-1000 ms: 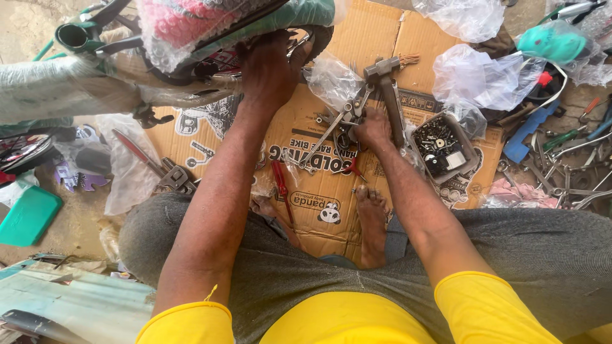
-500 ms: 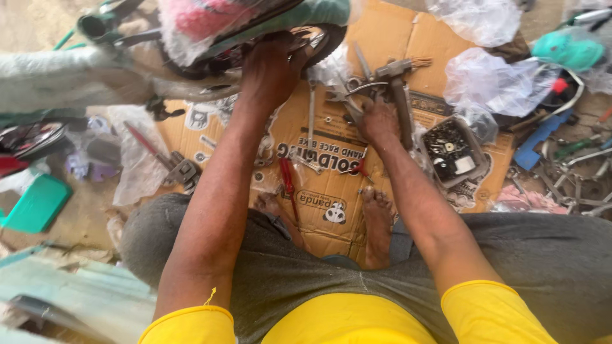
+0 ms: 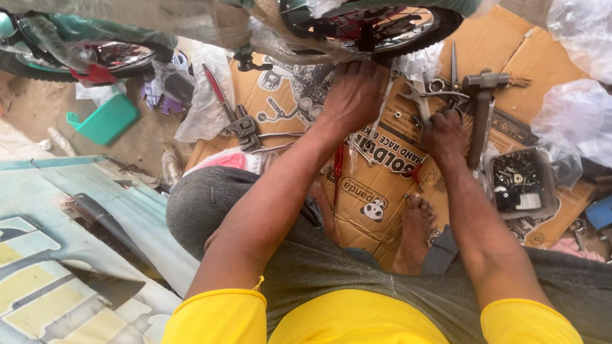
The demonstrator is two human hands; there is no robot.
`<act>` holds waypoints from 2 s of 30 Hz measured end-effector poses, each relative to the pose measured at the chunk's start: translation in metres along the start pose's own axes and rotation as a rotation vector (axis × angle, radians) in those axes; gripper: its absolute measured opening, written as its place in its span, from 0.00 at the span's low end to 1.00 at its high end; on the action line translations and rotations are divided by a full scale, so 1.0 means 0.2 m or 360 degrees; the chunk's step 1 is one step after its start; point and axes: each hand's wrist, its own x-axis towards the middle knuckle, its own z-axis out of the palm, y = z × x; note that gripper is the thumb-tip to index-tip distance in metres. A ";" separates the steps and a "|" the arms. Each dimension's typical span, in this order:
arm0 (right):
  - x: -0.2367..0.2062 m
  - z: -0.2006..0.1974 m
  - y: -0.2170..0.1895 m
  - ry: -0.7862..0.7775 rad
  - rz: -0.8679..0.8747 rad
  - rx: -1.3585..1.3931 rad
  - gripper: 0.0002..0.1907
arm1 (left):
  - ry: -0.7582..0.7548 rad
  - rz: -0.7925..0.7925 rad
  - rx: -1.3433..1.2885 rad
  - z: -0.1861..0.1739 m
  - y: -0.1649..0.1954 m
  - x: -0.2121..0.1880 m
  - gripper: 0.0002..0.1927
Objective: The person is assembling a bicycle, specifically working on the rear wheel and chain area. They use a wrench to tighten bolts and adjust the chain tension while sitting on the floor.
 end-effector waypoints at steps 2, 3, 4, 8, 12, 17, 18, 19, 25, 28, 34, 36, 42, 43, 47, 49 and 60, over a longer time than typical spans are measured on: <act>-0.02 0.01 0.02 0.0356 -0.0203 -0.0223 0.13 | -0.0126 -0.0090 -0.0050 0.01 0.00 -0.03 0.18; -0.03 0.03 0.03 0.0532 -0.0309 -0.0334 0.17 | -0.0188 -0.0140 -0.0077 0.01 -0.01 -0.04 0.18; -0.03 0.04 0.04 0.0467 -0.0272 -0.0315 0.17 | -0.0177 -0.0158 -0.0061 0.01 -0.02 -0.04 0.17; 0.00 0.08 0.09 0.0122 -0.0062 -0.0211 0.15 | -0.0208 -0.0281 -0.0116 0.01 -0.08 0.00 0.16; 0.05 -0.01 0.14 0.0043 0.0045 0.0226 0.13 | -0.0269 -0.0317 -0.0154 -0.02 -0.15 0.04 0.12; 0.13 -0.14 0.15 -0.0151 0.0322 0.0074 0.11 | -0.0283 -0.0296 -0.0139 -0.05 -0.16 0.02 0.12; 0.15 -0.15 0.14 -0.0183 0.0299 -0.0096 0.11 | -0.0278 -0.0319 -0.0144 -0.05 -0.16 0.02 0.12; 0.17 -0.15 0.13 -0.0226 0.0353 -0.0064 0.10 | -0.0271 -0.0339 -0.0149 -0.05 -0.17 0.03 0.12; 0.18 -0.12 0.04 -0.0482 0.0311 0.0176 0.11 | -0.0423 -0.0608 -0.0233 -0.05 -0.25 0.03 0.15; 0.13 -0.09 -0.02 -0.0461 0.0343 0.0197 0.11 | -0.0475 -0.0599 -0.0213 -0.04 -0.26 0.02 0.16; 0.14 -0.10 0.00 -0.0547 0.0483 0.0610 0.10 | -0.0585 -0.0649 -0.0235 -0.08 -0.22 0.04 0.19; 0.15 -0.12 0.03 -0.0631 0.0876 0.1207 0.07 | -0.0671 -0.0719 -0.0301 -0.12 -0.20 0.06 0.19; 0.07 -0.12 0.11 -0.0480 0.1189 0.1312 0.11 | -0.0886 -0.0736 -0.0299 -0.18 -0.12 0.07 0.20; 0.05 -0.13 0.13 -0.0506 0.1184 0.1512 0.10 | -0.0891 -0.0740 -0.0300 -0.17 -0.11 0.07 0.20; 0.03 -0.19 0.15 -0.0607 0.1065 0.2399 0.08 | -0.0997 -0.0797 -0.0336 -0.12 -0.11 0.06 0.18; 0.05 -0.23 0.12 -0.0615 0.1000 0.2700 0.09 | -0.0935 -0.0713 -0.0381 -0.08 -0.10 0.06 0.18; 0.08 -0.35 -0.25 -0.0584 0.0885 0.3126 0.21 | -0.0984 -0.0928 -0.1138 0.08 0.14 0.05 0.28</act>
